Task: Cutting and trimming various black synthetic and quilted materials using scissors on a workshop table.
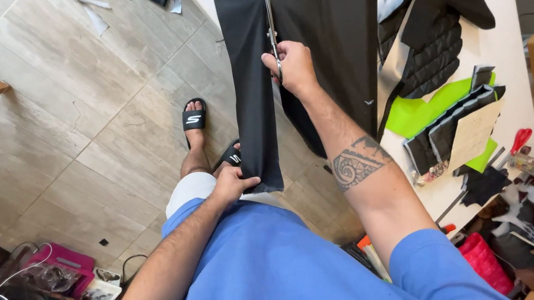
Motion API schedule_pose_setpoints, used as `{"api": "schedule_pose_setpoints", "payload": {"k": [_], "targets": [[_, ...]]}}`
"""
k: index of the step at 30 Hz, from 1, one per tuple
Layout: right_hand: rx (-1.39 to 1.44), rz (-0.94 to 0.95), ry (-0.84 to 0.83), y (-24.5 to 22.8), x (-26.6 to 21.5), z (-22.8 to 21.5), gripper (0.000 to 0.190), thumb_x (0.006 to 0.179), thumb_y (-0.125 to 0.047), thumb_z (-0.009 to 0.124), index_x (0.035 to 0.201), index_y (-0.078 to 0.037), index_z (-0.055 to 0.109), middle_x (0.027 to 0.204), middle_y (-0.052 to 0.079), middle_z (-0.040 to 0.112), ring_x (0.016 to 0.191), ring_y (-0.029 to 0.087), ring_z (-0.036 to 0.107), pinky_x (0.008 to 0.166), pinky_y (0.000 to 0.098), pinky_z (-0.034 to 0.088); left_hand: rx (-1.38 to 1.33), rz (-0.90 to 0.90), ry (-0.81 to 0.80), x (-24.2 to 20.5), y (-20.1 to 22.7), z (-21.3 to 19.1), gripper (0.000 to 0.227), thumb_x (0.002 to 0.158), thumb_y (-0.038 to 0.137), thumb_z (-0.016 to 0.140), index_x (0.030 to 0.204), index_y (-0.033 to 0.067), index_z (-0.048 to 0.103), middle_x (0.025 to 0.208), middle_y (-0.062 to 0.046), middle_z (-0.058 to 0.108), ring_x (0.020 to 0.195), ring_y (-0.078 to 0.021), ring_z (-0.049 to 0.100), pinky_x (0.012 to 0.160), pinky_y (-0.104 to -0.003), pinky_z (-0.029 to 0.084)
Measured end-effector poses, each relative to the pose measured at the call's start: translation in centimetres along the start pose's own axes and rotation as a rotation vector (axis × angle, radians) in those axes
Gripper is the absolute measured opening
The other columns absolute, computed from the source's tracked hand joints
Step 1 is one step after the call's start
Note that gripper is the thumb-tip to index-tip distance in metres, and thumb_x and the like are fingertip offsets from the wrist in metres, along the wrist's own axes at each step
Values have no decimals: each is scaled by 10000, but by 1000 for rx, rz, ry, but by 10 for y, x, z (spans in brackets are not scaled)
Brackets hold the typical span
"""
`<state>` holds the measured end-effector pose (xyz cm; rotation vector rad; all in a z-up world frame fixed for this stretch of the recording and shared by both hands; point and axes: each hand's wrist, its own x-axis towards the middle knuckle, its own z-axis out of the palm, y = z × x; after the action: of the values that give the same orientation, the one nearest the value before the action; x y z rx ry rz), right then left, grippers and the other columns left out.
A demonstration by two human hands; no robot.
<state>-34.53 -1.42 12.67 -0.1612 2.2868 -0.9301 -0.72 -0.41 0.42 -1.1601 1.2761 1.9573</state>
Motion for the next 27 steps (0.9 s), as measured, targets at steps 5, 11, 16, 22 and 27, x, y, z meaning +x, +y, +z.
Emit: {"api": "schedule_pose_setpoints", "payload": {"k": [5,11,16,22,27], "targets": [[-8,18,6,-19,25,-1,183,787,-261,775,766,-86,727,484,-1,627,417,91,654,480,225,532,157,-20,-33,-27,51,-15,260,644,204,971,697,62,759,660,-120,727,646,-205,725,574,-288,574],[-4,-20,27,-44,44,-4,180,789,-251,747,749,-78,722,470,0,601,413,89,642,484,220,507,287,-39,-62,-39,82,-9,308,640,292,957,698,65,756,744,-145,744,766,-273,734,672,-335,559],[11,-68,-1,-50,66,-6,181,789,-238,737,745,-64,716,467,2,597,408,96,637,484,227,506,311,-88,-20,-5,30,-4,294,649,303,958,730,69,799,709,-147,751,717,-264,745,612,-325,560],[74,-115,-66,-48,85,-18,186,788,-223,750,707,-61,709,457,24,601,377,115,629,426,237,497,262,-58,88,-9,33,23,280,654,308,945,693,85,780,660,-127,736,661,-235,722,583,-319,542],[44,-142,-205,-41,99,-54,172,808,-181,745,761,-19,710,506,70,594,413,126,632,417,247,501,344,-38,157,-24,48,27,251,712,275,907,753,59,786,669,-125,743,693,-254,744,599,-313,555]]}}
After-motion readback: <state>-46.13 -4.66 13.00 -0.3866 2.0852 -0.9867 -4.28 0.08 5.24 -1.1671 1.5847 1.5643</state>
